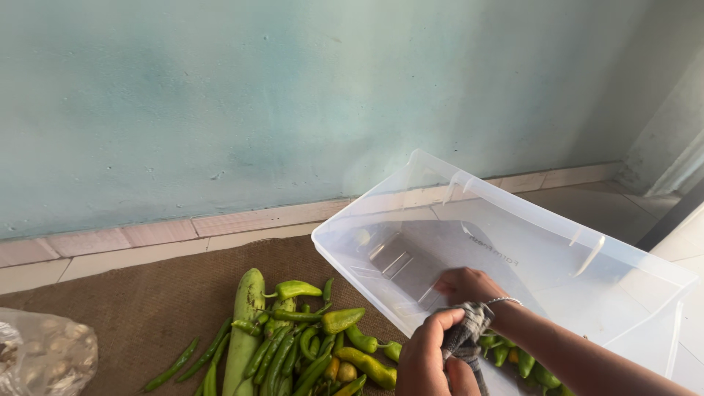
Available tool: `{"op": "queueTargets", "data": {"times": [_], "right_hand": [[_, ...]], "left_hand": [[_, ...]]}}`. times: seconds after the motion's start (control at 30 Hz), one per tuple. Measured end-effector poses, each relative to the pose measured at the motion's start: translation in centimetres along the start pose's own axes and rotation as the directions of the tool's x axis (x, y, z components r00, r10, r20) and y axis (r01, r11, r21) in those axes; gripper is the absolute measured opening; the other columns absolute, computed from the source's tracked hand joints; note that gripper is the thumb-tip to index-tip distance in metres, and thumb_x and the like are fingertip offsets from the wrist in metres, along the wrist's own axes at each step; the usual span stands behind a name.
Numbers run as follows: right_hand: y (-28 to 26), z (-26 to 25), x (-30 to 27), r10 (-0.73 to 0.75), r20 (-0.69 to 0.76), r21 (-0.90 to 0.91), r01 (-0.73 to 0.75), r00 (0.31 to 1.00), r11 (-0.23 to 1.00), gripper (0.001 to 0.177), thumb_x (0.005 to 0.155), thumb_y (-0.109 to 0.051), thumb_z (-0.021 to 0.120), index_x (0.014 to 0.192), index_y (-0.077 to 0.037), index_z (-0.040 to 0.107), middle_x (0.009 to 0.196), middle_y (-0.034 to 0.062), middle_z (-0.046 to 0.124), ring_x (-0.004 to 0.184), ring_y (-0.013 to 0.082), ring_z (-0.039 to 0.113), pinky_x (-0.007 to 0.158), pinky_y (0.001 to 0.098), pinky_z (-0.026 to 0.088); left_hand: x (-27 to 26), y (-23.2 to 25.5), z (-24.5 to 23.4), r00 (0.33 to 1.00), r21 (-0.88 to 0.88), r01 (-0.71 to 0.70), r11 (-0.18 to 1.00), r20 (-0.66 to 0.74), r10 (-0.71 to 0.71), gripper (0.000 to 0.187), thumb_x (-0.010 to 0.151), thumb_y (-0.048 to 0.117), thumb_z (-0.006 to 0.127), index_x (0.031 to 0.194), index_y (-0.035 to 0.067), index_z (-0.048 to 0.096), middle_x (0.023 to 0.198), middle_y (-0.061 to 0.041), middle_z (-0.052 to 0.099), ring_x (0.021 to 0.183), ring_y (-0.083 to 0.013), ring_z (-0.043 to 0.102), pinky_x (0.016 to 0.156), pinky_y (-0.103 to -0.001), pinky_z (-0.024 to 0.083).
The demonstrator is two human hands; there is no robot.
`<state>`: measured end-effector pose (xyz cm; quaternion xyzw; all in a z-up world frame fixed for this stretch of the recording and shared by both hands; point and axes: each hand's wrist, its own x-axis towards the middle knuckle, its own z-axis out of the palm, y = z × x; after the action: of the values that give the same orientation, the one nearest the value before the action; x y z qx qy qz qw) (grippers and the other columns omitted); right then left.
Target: The person wipes green chili peppers with a checkered cloth and places them into a clear plastic container. The person handles the peppers one at a time, wiping each before arranging them in the container.
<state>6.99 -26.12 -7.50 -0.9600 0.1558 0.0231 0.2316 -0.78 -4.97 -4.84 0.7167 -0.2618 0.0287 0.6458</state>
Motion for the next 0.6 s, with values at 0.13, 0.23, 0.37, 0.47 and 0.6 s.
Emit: {"op": "queueTargets", "data": {"times": [0.13,0.23,0.37,0.47,0.6], "right_hand": [[-6.4,0.0,-0.3,-0.103,0.06,0.321,0.078,0.993,0.944,0.028,0.085,-0.012,0.069,0.111,-0.018,0.079,0.106,0.0017,0.082,0.104,0.0116,0.076,0.096,0.0288,0.059],[-10.6,-0.6,-1.4,-0.291,0.058,0.624,0.193,0.955,0.757,0.033,0.079,-0.002,0.069,0.109,-0.01,0.079,0.104,0.0089,0.082,0.1,0.0137,0.077,0.092,0.0298,0.062],[-16.1,0.7,-4.3,-0.259,0.021,0.512,0.212,0.966,0.832,0.035,0.078,-0.008,0.073,0.111,-0.013,0.078,0.103,0.0074,0.082,0.096,0.0125,0.078,0.088,0.028,0.062],[-18.9,2.7,-5.3,-0.234,0.074,0.314,0.2,0.969,0.928,0.027,0.085,-0.014,0.067,0.111,-0.012,0.076,0.104,0.0095,0.082,0.096,0.0185,0.078,0.089,0.0324,0.06],[-19.2,6.9,-5.6,-0.288,0.09,0.274,0.255,0.953,0.927,0.039,0.085,-0.007,0.06,0.123,-0.013,0.069,0.115,0.0143,0.074,0.111,0.0305,0.07,0.097,0.0419,0.053]], "left_hand": [[0.1,1.1,-1.2,0.985,0.023,0.021,1.0,-0.173,-0.017,0.041,0.073,-0.001,0.053,0.105,0.011,0.075,0.1,-0.01,0.076,0.098,-0.0247,0.076,0.089,-0.039,0.058],[1.4,1.7,-4.5,0.955,-0.044,0.031,0.999,-0.293,-0.042,0.041,0.075,-0.002,0.048,0.103,0.011,0.074,0.096,-0.009,0.075,0.093,-0.0217,0.074,0.085,-0.036,0.061],[2.5,2.0,-11.3,0.858,0.043,0.371,0.928,-0.399,-0.324,0.046,0.076,-0.001,0.05,0.109,0.017,0.075,0.101,-0.006,0.073,0.094,-0.0198,0.077,0.085,-0.035,0.059],[2.9,1.4,-15.2,0.855,0.035,0.335,0.942,-0.431,-0.288,0.047,0.077,-0.009,0.047,0.109,0.014,0.072,0.109,-0.007,0.071,0.098,-0.0211,0.077,0.086,-0.036,0.061],[2.8,-0.5,-16.5,0.868,0.159,0.288,0.944,-0.46,-0.188,0.045,0.073,-0.01,0.051,0.105,0.013,0.073,0.109,-0.008,0.073,0.1,-0.0234,0.076,0.083,-0.038,0.06]]}}
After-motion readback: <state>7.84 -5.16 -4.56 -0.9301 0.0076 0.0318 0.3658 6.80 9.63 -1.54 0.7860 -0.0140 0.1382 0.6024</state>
